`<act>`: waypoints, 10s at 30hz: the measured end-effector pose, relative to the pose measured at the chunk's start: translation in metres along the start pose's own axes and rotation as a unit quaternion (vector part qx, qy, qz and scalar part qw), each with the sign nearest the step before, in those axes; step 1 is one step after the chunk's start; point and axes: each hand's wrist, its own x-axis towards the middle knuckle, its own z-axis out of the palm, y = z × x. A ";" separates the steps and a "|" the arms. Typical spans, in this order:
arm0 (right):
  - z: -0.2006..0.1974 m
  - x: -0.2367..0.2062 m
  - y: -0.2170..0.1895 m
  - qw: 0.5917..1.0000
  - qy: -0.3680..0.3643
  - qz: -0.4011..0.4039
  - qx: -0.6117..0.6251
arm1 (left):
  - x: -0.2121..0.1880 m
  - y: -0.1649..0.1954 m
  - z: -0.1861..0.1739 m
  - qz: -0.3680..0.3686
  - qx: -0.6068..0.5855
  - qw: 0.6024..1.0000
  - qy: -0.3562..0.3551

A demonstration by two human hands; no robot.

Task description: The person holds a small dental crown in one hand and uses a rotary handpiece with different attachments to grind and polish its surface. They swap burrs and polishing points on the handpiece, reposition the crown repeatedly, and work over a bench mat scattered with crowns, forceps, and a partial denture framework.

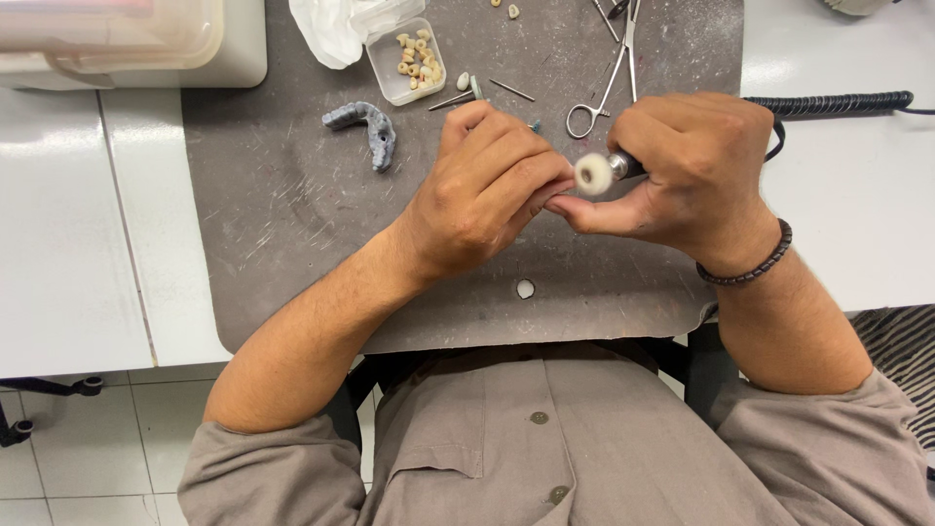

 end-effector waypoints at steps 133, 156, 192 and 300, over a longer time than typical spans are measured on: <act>-0.014 -0.001 -0.016 0.977 0.084 -0.064 0.186 | 0.007 0.018 -0.006 -0.167 -0.225 0.958 0.064; -0.017 0.002 -0.021 0.971 0.073 -0.047 0.225 | 0.001 0.023 -0.005 -0.058 -0.076 0.993 0.070; -0.009 0.001 -0.020 0.983 0.044 0.000 0.180 | -0.002 0.035 -0.004 -0.079 -0.171 0.981 0.038; -0.035 0.009 -0.041 0.864 0.044 0.029 0.501 | -0.003 0.039 -0.016 0.021 -0.098 0.994 0.045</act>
